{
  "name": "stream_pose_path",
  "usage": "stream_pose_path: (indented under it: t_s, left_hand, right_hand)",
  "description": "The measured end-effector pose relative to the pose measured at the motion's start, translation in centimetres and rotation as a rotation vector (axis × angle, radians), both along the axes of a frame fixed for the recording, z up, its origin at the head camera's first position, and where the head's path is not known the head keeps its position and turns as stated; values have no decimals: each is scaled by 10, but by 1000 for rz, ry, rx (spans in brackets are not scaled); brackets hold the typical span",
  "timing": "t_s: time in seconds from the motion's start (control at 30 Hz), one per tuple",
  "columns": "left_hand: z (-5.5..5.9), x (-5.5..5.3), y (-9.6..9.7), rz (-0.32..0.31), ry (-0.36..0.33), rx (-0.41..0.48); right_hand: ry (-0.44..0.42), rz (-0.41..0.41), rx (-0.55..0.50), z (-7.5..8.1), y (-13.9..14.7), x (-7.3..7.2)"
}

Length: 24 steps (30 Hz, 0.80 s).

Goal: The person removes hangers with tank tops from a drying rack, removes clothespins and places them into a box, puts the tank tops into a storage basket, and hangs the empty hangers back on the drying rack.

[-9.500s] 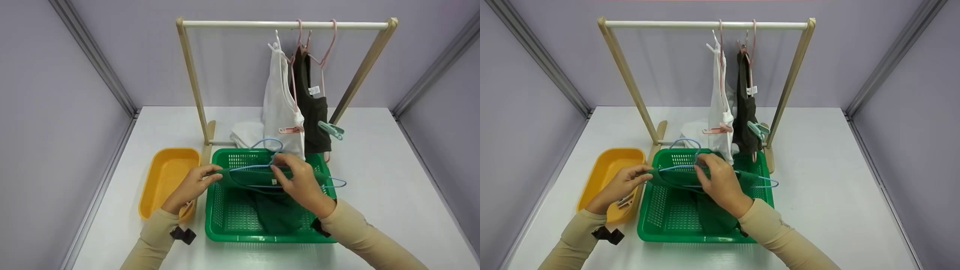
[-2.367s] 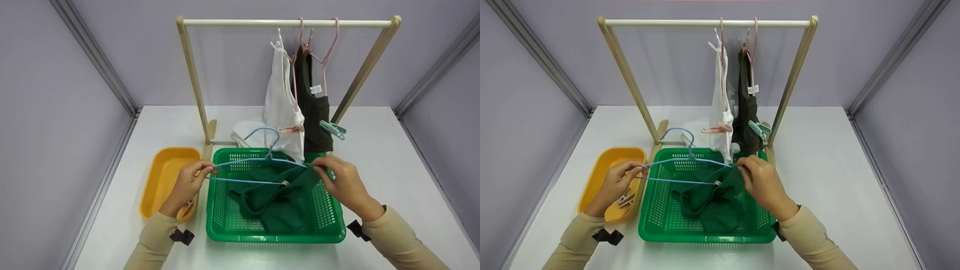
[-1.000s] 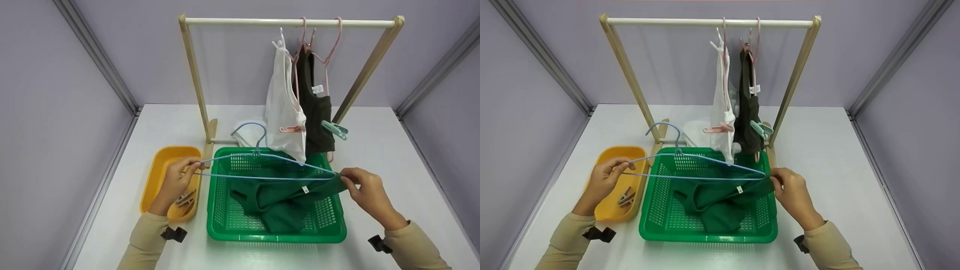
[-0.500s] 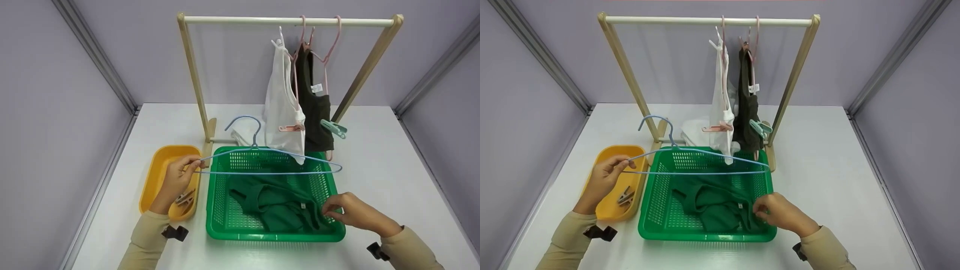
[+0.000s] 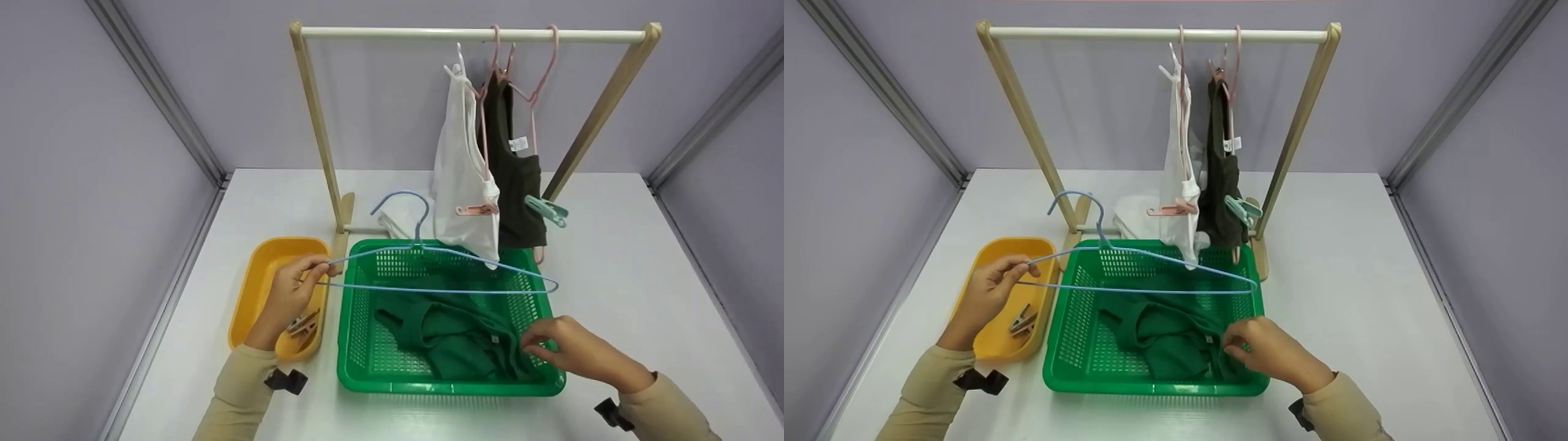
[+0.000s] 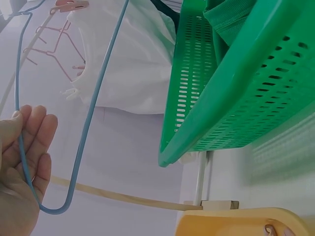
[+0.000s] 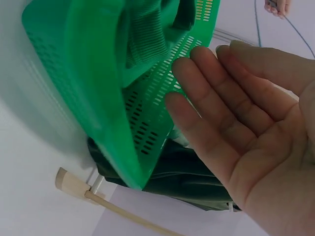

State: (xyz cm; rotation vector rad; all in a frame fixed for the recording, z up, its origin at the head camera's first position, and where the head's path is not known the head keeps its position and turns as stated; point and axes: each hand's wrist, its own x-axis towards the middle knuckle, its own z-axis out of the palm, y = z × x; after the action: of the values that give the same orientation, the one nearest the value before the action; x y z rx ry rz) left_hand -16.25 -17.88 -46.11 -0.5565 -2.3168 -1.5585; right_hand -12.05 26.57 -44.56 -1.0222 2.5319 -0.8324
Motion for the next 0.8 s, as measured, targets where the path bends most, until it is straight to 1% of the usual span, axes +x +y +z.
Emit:
stream_pose_path:
  t_s: [0.13,0.27,0.37,0.47,0.57,0.63,0.73,0.8]
  left_hand:
    - [0,0,0,5,-8,-13]
    - [0,0,1,-5,-20,-17]
    - [-1,-1,1,-4,-32,-17]
    - [-1,-1,1,3,-34,-23]
    - [-2,-1,0,-1,-29,-24]
    - [-3,-1,-1,-7,-28,-20]
    - [-3,0,-1,-18,-24,-9]
    - [-3,0,-1,-19,-32,-1]
  right_hand:
    - [50,10,-21,5,-5,3]
    - [132,27,-59,7,-10,4]
    - [222,42,-102,6,-12,3]
    - [319,27,-150,7,-15,3]
    - [420,-18,-254,9,-16,3]
    - [506,-52,-361,10,-15,1]
    - [628,-132,-515,13,-13,-2]
    - [687,-202,-580,15,-12,-4]
